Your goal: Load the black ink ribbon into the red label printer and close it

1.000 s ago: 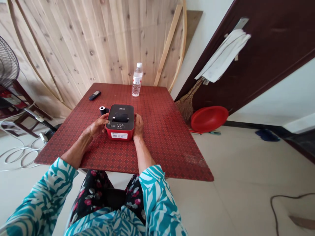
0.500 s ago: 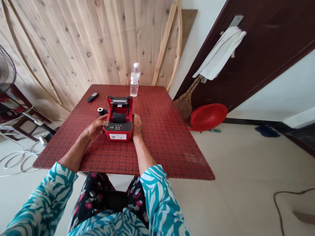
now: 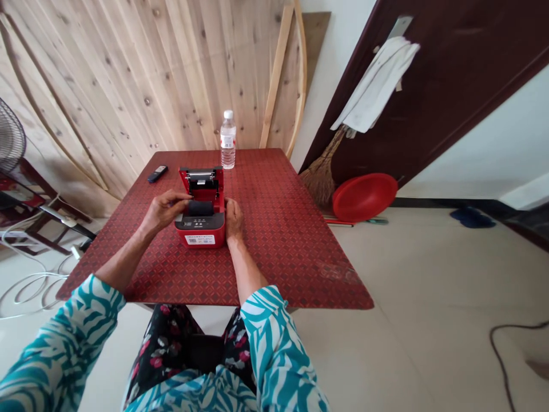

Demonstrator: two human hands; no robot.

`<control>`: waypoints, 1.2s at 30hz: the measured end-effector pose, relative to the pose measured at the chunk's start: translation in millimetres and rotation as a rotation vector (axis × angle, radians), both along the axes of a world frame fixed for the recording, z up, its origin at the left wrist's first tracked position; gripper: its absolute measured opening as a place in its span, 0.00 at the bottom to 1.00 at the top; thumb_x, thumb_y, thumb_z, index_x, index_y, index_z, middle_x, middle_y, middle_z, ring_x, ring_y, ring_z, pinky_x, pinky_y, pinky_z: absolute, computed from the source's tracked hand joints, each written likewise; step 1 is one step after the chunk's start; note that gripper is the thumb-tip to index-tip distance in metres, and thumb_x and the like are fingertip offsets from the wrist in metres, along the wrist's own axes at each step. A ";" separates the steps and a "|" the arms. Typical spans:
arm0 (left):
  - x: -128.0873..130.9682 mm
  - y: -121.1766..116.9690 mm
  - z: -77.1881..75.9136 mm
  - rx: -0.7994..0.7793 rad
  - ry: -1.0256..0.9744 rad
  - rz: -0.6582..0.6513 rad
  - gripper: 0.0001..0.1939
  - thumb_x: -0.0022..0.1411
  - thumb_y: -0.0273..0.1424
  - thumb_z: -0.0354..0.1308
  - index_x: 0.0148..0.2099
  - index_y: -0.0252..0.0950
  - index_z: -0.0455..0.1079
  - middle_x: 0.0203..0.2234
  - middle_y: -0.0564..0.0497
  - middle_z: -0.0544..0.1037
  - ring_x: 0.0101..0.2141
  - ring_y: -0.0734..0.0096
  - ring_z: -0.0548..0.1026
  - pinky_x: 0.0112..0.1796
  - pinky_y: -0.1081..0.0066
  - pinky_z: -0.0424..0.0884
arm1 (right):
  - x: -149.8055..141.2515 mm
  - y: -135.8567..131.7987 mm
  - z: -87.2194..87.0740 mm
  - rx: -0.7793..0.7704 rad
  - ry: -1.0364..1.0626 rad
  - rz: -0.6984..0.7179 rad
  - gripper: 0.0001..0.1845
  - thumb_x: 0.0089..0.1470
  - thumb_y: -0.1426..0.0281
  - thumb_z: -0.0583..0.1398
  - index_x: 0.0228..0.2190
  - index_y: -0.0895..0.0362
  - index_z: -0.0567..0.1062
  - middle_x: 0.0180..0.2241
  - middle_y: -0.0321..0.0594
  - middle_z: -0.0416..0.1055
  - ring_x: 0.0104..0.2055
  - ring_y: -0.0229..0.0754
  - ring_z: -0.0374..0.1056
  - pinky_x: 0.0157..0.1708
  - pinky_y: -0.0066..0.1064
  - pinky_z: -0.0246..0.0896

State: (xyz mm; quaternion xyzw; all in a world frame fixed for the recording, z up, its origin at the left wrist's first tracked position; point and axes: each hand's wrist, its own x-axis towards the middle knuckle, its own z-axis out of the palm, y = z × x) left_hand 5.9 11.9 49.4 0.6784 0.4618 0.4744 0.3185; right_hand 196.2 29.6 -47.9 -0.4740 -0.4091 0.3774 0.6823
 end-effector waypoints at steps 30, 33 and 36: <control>43.4 35.8 41.3 0.028 1.293 -0.304 0.20 0.60 0.25 0.57 0.54 0.42 0.75 0.48 0.47 0.81 0.50 0.60 0.77 0.45 0.71 0.70 | 0.4 4.0 1.0 -0.039 -0.009 0.016 0.19 0.54 0.55 0.54 0.38 0.53 0.78 0.44 0.41 0.79 0.49 0.44 0.71 0.56 0.39 0.62; 43.2 21.9 45.0 0.035 1.311 -0.184 0.17 0.63 0.32 0.58 0.54 0.43 0.75 0.47 0.45 0.80 0.49 0.56 0.77 0.45 0.67 0.72 | 0.5 4.8 -0.6 -0.037 -0.025 0.055 0.19 0.54 0.55 0.54 0.38 0.53 0.78 0.44 0.40 0.79 0.49 0.43 0.72 0.56 0.39 0.62; 45.5 12.9 46.0 0.086 1.352 -0.088 0.17 0.64 0.32 0.57 0.55 0.42 0.74 0.48 0.42 0.79 0.51 0.53 0.76 0.46 0.63 0.73 | 0.4 4.7 -1.1 -0.019 -0.037 0.068 0.19 0.54 0.55 0.54 0.38 0.52 0.78 0.43 0.39 0.80 0.49 0.43 0.72 0.55 0.38 0.63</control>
